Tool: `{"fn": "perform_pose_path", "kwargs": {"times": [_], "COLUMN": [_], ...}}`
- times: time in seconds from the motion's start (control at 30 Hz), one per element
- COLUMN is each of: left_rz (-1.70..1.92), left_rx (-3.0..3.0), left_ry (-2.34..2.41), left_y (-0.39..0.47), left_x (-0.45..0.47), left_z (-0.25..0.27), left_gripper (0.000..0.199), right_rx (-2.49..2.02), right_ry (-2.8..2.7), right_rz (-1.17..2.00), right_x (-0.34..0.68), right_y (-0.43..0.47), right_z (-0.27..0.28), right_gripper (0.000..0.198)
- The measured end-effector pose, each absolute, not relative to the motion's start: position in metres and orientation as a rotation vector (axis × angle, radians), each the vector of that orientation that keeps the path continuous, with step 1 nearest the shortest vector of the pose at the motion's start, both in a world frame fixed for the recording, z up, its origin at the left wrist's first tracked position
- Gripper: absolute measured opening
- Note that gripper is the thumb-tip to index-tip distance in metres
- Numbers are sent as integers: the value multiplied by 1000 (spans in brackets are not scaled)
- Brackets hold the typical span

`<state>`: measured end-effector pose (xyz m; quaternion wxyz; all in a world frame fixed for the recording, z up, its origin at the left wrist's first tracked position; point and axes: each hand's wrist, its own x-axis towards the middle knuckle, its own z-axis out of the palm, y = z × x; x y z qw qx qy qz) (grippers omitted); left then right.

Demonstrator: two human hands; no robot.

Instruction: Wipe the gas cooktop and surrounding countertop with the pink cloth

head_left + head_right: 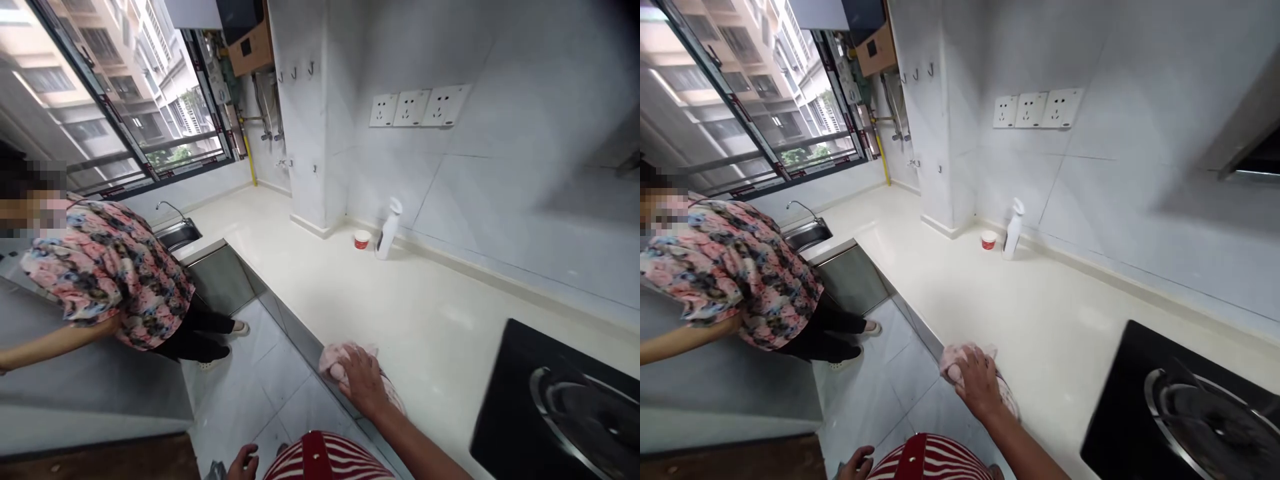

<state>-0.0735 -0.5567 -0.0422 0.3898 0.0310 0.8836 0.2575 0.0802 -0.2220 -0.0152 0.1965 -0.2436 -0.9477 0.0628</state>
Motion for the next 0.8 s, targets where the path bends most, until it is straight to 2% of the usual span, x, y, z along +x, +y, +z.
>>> {"fn": "perform_pose_path", "kwargs": {"times": [0.1,0.2,0.37,0.47,0.57,0.63,0.7,0.8], "left_rz": [788,861,957,1045,1240,1341,1356,1259], "left_rx": [102,128,162,238,369,490,637,823], "left_ry": [2236,2193,2059,1935,1736,1638,1629,1784], "left_y": [-551,-539,-498,-454,-401,-369,-348,-335], "left_x": [-64,-65,-80,-84,-82,-78,-73,-64], "left_z": [-42,-38,-27,-7,31,57,74,73], "left_gripper": [25,30,55,69,78,79,77,71], "right_rx": [-617,-604,-720,-740,-678,-701,-842,-1107], "right_ry": [-2701,-2680,-2253,-2136,-1911,-1801,-1817,-1826], "right_rz": [310,589,1340,1486,1671,1668,1513,1246], "right_x": [69,66,74,75,73,77,92,136], "right_y": [-220,-219,-224,-227,-221,-208,-189,-161], "right_z": [-3,8,21,34,50,58,58,44], "right_gripper": [53,54,38,31,33,36,38,40]}}
